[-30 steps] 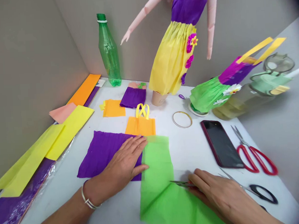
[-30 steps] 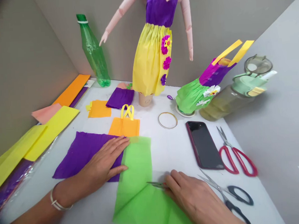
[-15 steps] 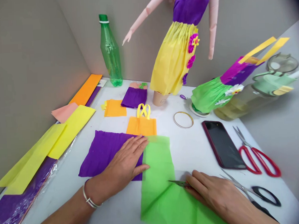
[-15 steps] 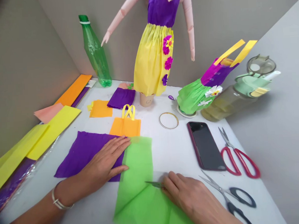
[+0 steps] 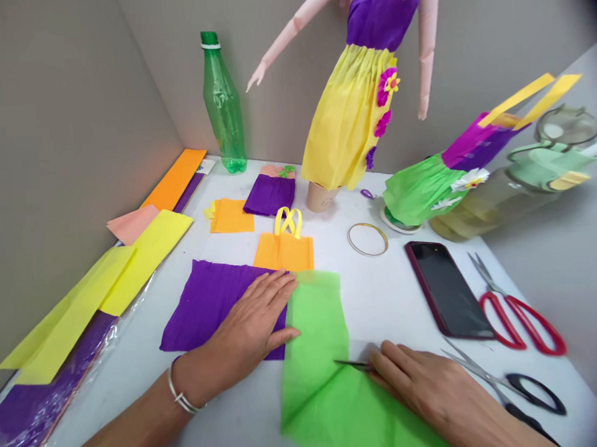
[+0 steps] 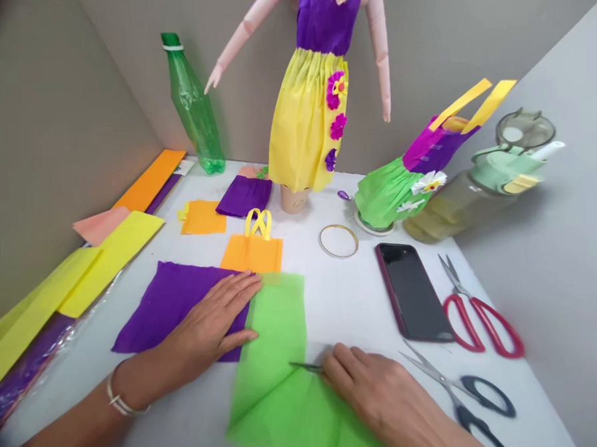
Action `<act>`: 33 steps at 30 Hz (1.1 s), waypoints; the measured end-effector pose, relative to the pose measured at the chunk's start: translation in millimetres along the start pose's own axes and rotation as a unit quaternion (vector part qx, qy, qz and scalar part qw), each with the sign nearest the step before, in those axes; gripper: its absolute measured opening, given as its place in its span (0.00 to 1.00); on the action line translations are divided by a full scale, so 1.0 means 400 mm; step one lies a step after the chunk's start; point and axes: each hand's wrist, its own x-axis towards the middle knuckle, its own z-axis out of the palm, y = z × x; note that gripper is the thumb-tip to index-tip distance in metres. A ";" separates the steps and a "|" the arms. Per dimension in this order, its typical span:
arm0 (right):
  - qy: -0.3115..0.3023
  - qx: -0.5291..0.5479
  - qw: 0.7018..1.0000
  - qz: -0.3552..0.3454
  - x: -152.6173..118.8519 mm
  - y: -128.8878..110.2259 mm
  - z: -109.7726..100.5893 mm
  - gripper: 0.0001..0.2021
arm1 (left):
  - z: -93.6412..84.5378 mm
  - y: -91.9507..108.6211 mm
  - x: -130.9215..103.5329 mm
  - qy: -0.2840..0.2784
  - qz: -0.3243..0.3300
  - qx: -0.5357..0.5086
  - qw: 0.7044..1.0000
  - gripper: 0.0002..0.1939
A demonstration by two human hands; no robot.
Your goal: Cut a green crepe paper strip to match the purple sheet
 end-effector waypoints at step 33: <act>0.039 -0.016 0.999 -0.015 0.044 0.001 -0.039 0.13 | 0.007 -0.001 -0.003 0.013 0.005 -0.014 1.000 0.37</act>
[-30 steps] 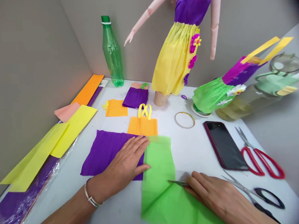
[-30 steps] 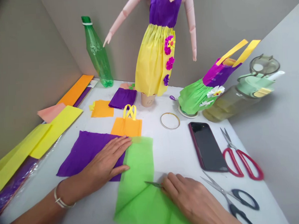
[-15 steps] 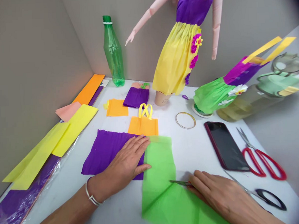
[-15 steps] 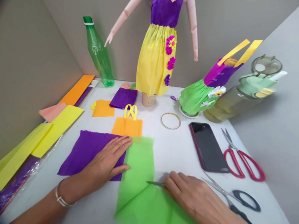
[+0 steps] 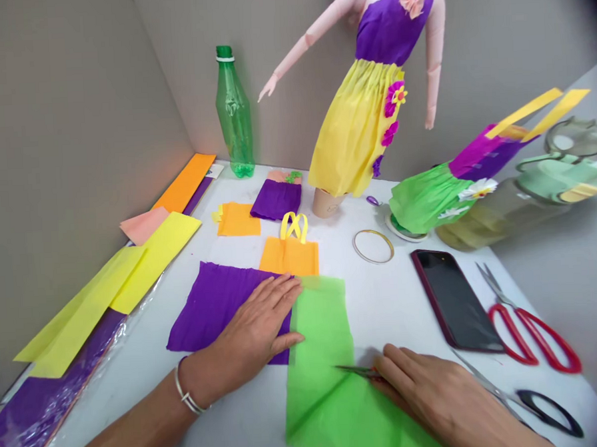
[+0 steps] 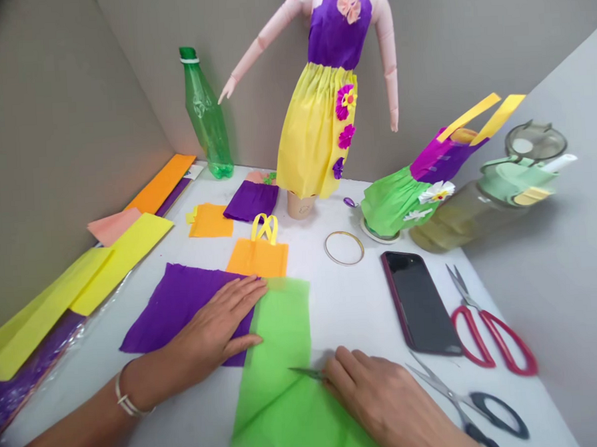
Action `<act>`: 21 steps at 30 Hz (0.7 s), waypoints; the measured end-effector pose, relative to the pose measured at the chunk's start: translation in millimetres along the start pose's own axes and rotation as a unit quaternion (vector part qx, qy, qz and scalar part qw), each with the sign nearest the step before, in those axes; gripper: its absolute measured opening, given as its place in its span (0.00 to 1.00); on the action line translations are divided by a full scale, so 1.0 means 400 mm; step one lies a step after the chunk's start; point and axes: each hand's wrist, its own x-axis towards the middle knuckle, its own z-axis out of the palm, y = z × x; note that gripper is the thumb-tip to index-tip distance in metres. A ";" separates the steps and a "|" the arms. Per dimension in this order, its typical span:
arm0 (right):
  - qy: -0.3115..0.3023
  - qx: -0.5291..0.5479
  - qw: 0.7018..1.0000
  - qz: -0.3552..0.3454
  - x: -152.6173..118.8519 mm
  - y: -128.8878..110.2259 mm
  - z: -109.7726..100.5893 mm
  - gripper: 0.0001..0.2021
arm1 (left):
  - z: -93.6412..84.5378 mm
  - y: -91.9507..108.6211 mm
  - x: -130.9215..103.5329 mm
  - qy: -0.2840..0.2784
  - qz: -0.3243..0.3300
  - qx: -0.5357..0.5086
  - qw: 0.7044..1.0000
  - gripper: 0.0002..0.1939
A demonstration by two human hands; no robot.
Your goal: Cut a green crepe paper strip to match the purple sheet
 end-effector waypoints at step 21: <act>-0.056 0.046 0.997 0.011 -0.003 -0.020 0.029 0.09 | -0.003 0.000 0.000 0.001 -0.002 -0.006 1.000 0.37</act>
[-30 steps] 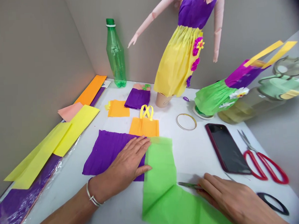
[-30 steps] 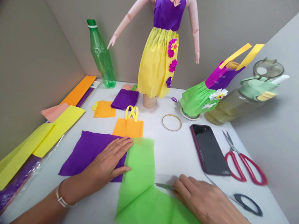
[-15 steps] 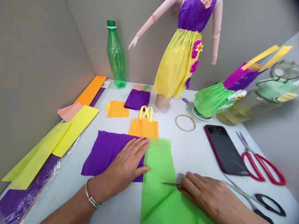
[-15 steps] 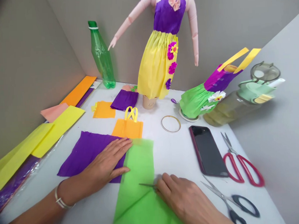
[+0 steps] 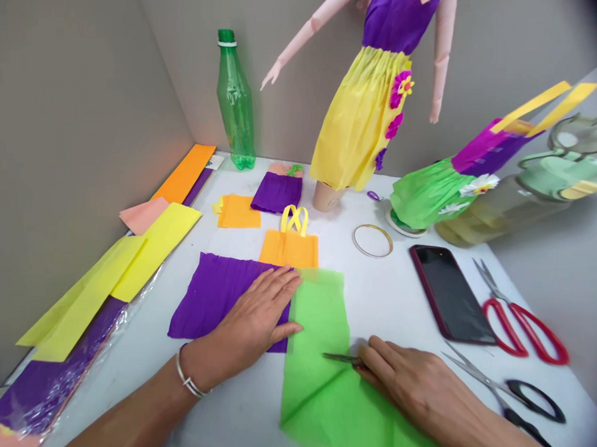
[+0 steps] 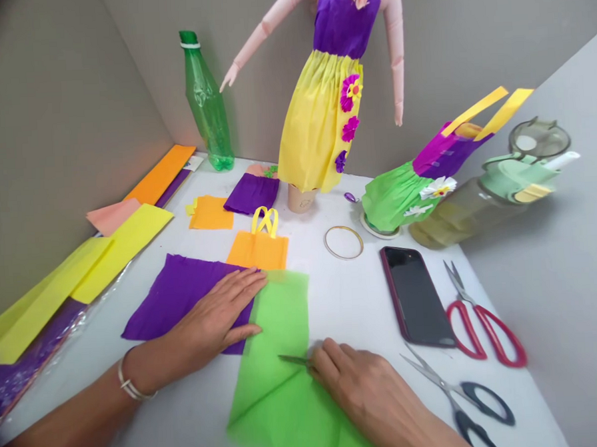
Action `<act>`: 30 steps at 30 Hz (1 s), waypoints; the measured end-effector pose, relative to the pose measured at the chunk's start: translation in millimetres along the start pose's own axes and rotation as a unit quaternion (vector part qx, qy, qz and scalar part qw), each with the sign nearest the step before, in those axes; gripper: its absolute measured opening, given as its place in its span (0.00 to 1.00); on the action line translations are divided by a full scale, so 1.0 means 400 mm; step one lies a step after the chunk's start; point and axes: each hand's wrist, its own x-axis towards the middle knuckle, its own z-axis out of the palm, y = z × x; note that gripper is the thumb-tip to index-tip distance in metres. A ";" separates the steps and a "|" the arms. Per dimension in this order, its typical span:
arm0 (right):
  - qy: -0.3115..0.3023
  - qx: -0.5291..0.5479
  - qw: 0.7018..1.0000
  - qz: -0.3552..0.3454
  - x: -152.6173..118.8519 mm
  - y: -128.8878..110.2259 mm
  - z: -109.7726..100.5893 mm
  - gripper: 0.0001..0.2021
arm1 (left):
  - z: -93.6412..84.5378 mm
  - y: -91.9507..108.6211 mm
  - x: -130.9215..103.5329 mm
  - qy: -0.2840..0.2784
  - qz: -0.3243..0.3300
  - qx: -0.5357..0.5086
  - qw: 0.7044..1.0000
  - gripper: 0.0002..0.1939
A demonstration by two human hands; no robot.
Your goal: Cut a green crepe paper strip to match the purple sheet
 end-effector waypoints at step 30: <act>0.016 -0.020 1.000 -0.017 0.024 0.001 -0.025 0.10 | -0.016 0.013 -0.001 -0.005 0.002 0.006 1.000 0.36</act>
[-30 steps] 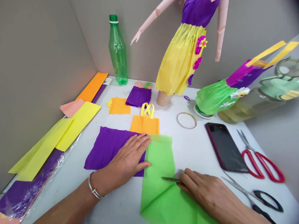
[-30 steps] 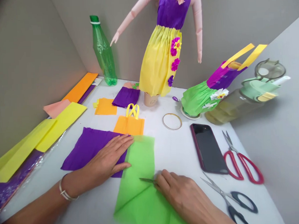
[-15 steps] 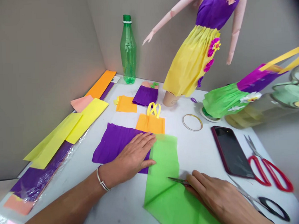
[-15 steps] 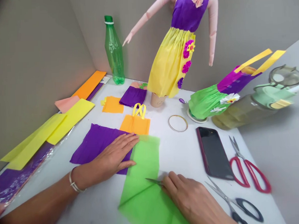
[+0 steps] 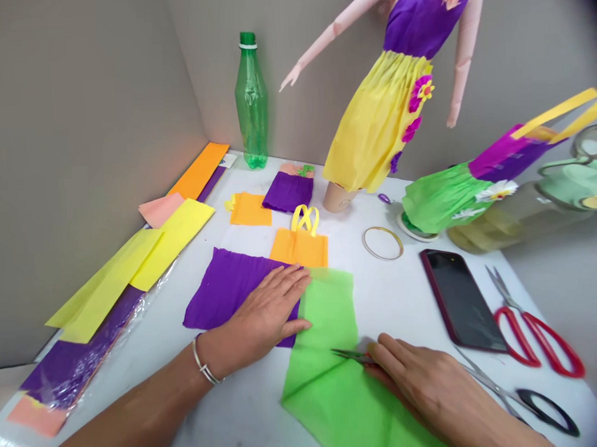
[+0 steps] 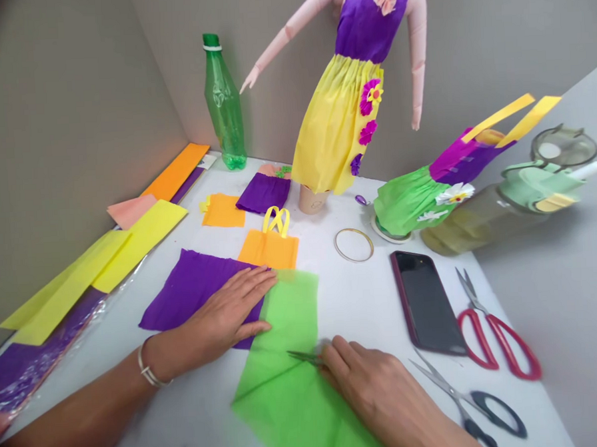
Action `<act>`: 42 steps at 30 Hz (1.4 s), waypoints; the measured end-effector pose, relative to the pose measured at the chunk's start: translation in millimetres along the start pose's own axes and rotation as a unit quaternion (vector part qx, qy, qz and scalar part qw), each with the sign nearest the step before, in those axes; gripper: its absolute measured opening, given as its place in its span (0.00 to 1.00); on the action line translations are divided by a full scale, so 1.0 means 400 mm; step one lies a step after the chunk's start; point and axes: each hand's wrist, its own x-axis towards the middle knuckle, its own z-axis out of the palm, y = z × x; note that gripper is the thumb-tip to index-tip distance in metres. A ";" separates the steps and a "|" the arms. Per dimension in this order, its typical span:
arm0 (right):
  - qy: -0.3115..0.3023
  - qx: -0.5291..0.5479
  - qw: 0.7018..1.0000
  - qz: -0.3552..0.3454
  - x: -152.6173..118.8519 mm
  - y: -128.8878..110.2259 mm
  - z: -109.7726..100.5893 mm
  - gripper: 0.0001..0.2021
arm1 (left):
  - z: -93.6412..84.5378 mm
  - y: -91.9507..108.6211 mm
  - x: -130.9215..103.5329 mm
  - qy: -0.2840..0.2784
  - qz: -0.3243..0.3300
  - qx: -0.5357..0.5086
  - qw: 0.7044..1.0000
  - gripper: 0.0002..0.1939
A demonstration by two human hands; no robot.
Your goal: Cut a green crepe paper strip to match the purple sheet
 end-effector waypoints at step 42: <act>-0.005 0.010 1.000 0.028 -0.004 -0.029 0.032 0.09 | 0.002 0.002 0.002 0.002 0.003 0.010 1.000 0.36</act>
